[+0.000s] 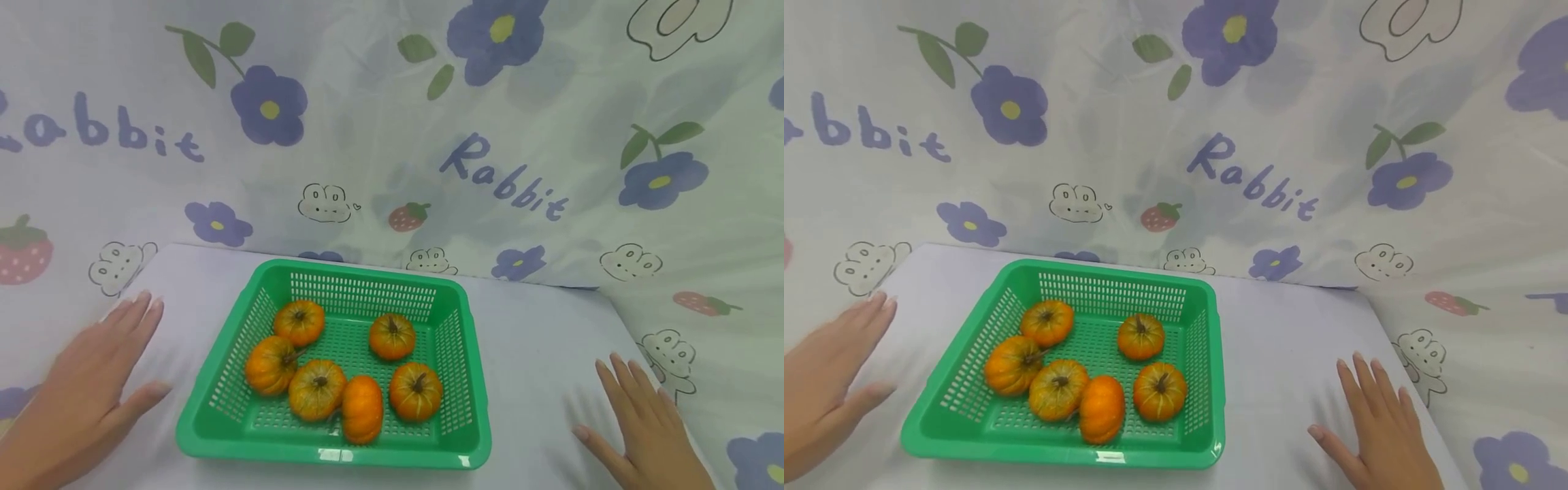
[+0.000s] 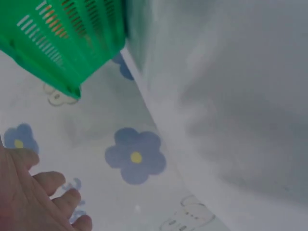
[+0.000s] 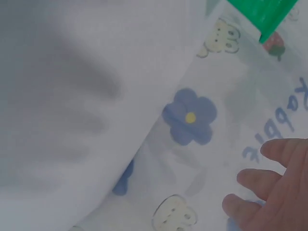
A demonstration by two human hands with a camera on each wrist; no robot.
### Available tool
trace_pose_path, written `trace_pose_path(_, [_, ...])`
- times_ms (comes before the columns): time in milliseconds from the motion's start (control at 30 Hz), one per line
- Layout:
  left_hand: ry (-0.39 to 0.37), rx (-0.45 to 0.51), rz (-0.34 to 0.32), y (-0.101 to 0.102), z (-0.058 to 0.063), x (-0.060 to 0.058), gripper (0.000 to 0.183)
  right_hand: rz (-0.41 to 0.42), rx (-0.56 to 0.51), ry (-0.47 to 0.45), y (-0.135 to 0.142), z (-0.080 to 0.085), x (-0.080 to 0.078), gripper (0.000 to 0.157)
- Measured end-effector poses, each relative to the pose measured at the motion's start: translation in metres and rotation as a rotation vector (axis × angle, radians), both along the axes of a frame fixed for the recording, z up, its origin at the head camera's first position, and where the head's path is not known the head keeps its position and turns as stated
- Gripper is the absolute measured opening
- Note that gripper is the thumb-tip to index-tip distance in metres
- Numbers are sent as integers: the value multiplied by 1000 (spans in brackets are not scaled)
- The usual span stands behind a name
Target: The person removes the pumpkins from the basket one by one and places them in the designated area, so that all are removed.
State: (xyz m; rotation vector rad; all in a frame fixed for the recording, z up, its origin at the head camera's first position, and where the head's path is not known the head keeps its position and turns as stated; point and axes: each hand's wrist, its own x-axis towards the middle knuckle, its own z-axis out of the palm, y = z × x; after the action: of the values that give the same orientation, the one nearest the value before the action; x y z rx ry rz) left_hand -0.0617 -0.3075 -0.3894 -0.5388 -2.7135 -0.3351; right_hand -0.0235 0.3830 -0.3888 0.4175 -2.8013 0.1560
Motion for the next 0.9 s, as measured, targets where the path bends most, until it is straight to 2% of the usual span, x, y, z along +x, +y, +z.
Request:
trace_pose_path(233, [30, 79, -104, 31, 12, -12, 91, 42, 39, -50, -34, 25, -11, 107])
trace_pose_path(400, [-5, 124, -158, 55, 15, -17, 90, 128, 42, -22, -65, 42, -19, 106])
trace_pose_path(500, [-74, 191, -169, 71, 18, -19, 88, 175, 55, -10, -85, 51, -25, 105])
trace_pose_path(600, [-167, 242, -150, 84, 19, -20, 87, 224, 45, -20, -104, 58, -31, 104])
trace_pose_path(700, [-239, 250, -122, 95, 20, -22, 87, 284, 25, -49, -120, 62, -37, 104])
trace_pose_path(900, [-325, 249, -54, 107, 25, -22, 90, 395, 35, -84, -144, 66, -48, 99])
